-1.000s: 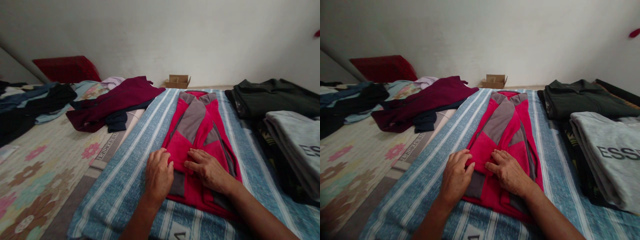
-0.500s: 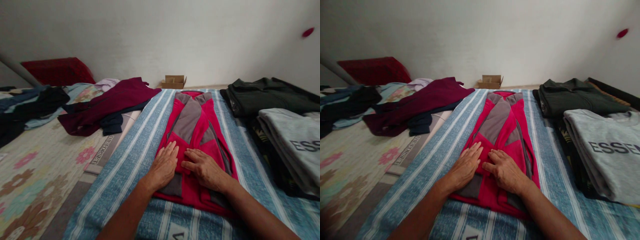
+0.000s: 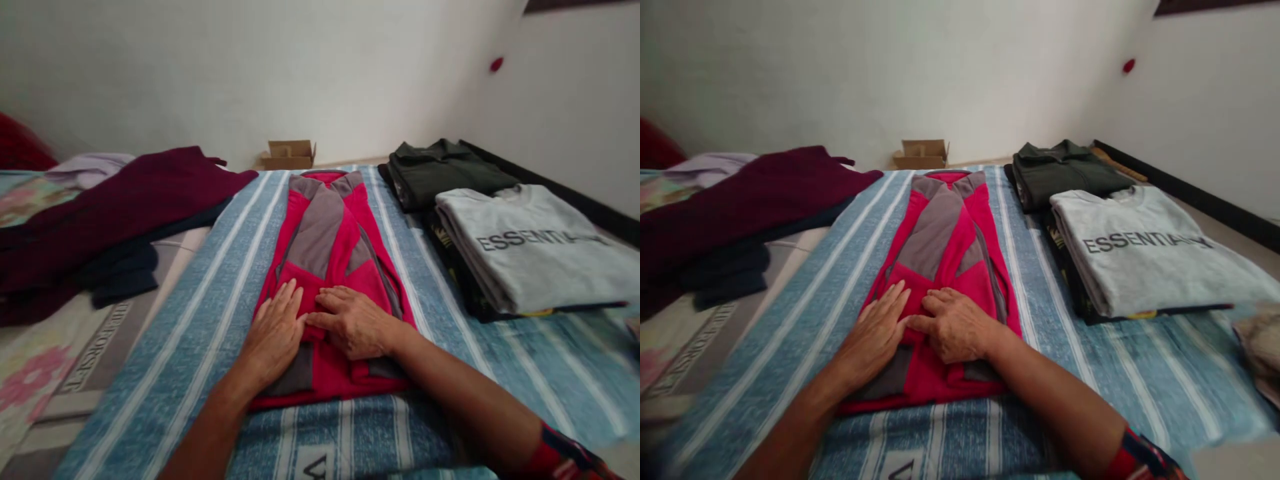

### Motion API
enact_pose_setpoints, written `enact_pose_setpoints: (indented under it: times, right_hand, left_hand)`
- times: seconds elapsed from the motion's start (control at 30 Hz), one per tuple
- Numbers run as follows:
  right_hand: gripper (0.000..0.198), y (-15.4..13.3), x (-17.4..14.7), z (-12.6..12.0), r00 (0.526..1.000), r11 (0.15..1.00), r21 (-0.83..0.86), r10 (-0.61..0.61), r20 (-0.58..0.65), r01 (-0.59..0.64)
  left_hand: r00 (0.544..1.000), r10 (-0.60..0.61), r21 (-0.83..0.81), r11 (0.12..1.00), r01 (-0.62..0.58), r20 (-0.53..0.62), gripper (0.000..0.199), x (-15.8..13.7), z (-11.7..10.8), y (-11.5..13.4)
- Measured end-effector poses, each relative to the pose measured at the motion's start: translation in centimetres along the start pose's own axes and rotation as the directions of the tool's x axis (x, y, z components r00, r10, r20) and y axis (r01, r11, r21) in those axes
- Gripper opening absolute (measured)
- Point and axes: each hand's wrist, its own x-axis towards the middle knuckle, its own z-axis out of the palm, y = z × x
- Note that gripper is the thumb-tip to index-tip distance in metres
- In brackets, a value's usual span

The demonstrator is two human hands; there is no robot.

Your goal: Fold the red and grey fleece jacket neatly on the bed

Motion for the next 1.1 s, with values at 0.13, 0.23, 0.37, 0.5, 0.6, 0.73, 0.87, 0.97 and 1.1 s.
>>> enact_pose_setpoints:
  times: [0.13,0.23,0.37,0.5,0.6,0.73,0.87,0.97,1.1]
  right_hand:
    - [0.043,-0.1,0.3,-0.5,1.000,0.999,-0.037,0.010,0.009,-0.010]
    - [0.041,-0.5,0.5,-0.7,0.999,0.995,-0.096,0.020,0.029,-0.017]
    - [0.022,-1.1,0.9,-0.4,0.998,0.982,-0.177,0.067,-0.013,-0.068]
    - [0.022,-1.5,1.0,0.3,0.995,0.974,-0.214,0.064,-0.076,-0.079]
    - [0.023,-1.5,1.0,0.3,0.994,0.963,-0.256,0.056,-0.093,-0.078]
    - [0.024,-1.6,1.1,-0.1,0.997,0.956,-0.287,0.047,-0.057,-0.061]
    - [0.022,-1.7,1.3,-0.7,0.998,0.957,-0.285,0.059,-0.009,-0.059]
    - [0.019,-1.6,1.5,-1.0,0.996,0.969,-0.240,0.076,0.047,-0.063]
    - [0.020,-1.4,1.6,-1.3,0.991,0.978,-0.191,0.102,0.086,-0.084]
  left_hand:
    - [0.999,0.033,0.050,0.998,-0.033,0.004,0.051,0.6,0.5,-0.8]
    - [0.998,0.061,0.060,0.996,-0.061,0.000,0.052,0.9,0.7,-1.4]
    - [0.996,0.074,0.048,0.996,-0.071,-0.044,0.051,1.0,1.2,-2.1]
    - [0.994,0.104,0.063,0.993,-0.101,-0.041,0.056,1.3,1.5,-2.7]
    - [0.995,0.097,0.081,0.992,-0.096,-0.007,0.059,1.5,1.5,-2.8]
    - [0.996,0.088,0.093,0.992,-0.088,0.011,0.060,1.6,1.8,-3.2]
    - [0.992,0.128,0.114,0.986,-0.124,-0.023,0.061,1.7,2.6,-4.2]
    - [0.994,0.110,0.130,0.986,-0.106,-0.025,0.061,2.0,2.8,-4.3]
    - [0.997,0.066,0.139,0.988,-0.070,0.030,0.063,2.3,2.2,-3.6]
